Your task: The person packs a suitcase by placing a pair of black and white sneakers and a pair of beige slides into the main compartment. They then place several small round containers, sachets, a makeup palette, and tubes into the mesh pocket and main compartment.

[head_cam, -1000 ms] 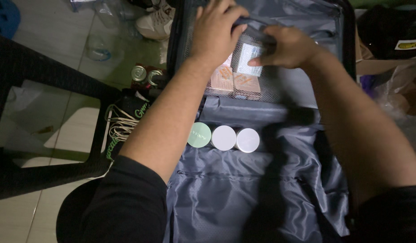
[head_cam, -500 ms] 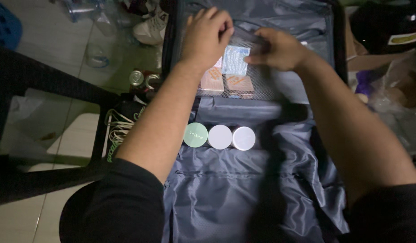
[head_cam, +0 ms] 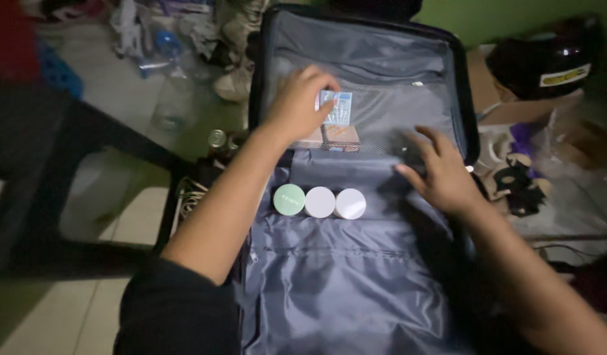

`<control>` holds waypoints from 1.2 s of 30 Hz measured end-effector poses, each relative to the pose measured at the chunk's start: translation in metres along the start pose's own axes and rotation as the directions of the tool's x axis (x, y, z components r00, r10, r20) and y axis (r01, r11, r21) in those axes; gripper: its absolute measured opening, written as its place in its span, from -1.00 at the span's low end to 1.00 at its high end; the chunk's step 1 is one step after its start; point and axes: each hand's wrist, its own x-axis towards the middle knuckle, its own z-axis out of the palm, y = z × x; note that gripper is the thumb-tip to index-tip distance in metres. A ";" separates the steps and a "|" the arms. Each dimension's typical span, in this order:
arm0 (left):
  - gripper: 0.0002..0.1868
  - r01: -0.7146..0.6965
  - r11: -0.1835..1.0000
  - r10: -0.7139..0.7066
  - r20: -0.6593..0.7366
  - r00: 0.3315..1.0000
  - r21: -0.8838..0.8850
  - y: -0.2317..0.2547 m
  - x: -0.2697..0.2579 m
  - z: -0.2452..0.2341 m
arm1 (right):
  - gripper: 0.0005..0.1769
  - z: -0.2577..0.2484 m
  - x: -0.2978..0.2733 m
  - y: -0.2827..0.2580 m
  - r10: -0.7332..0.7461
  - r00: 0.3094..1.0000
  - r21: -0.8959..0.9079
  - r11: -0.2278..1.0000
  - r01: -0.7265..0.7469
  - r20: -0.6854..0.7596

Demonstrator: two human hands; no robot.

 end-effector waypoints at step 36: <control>-0.21 0.547 0.405 -0.396 -0.399 0.827 0.732 -0.008 -0.252 -0.275 | -0.12 0.042 -0.047 0.034 -0.093 0.985 -0.270 0.962 0.051 -0.145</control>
